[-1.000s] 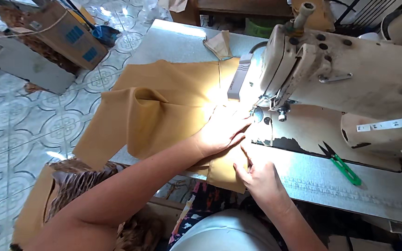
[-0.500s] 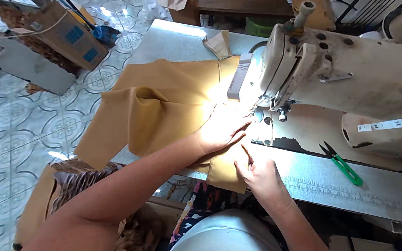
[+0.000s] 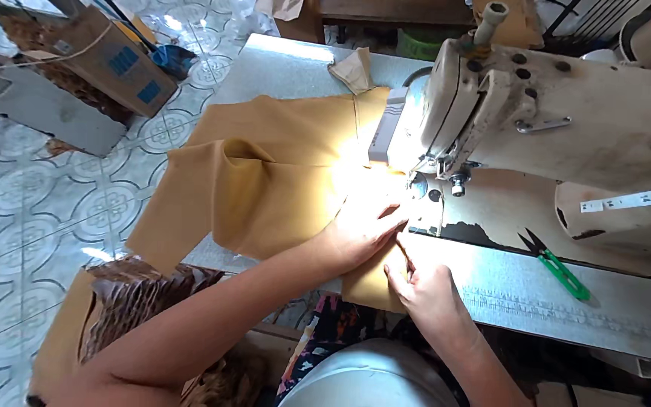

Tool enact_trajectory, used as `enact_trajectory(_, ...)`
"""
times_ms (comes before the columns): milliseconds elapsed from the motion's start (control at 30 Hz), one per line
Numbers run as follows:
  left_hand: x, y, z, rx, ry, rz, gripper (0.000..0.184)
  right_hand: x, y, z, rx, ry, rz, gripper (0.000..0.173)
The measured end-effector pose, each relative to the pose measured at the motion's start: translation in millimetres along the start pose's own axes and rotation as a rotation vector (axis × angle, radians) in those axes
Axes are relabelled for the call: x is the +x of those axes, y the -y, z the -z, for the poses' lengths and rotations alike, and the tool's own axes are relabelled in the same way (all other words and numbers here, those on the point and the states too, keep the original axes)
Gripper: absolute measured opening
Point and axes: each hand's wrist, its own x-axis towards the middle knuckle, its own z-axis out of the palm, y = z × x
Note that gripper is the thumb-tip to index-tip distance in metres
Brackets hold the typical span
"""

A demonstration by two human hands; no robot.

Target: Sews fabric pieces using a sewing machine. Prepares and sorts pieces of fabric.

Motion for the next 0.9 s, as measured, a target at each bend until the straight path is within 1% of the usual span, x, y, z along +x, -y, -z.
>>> enact_trajectory(100,-10,2,-2,-0.065,-0.022,-0.029,0.028,-6,-4,-4,-0.012,-0.078,0.048,0.046)
enact_trajectory(167,-11,3,-2,-0.063,-0.031,-0.053,0.027,-8,-3,-5,-0.039,-0.083,0.060,0.046)
enact_trajectory(300,-13,4,-1,-0.087,-0.038,-0.049,0.024,-16,-2,-7,-0.045,-0.067,0.051,0.046)
enact_trajectory(433,-13,4,-1,-0.099,-0.024,-0.056,0.024,-24,1,-9,-0.016,-0.008,0.020,0.051)
enact_trajectory(567,-11,2,1,-0.080,0.001,-0.056,0.023,-26,-3,-11,0.045,-0.003,-0.012,0.055)
enact_trajectory(700,-11,-4,8,-0.056,0.064,-0.085,0.025,-25,-4,-8,0.129,0.053,-0.060,0.059)
enact_trajectory(767,-15,-7,10,-0.038,0.100,-0.085,0.026,-27,-1,-7,0.126,0.073,-0.085,0.059)
enact_trajectory(900,-24,-7,7,-0.058,0.108,-0.079,0.030,-33,3,-5,0.096,0.090,-0.086,0.059)
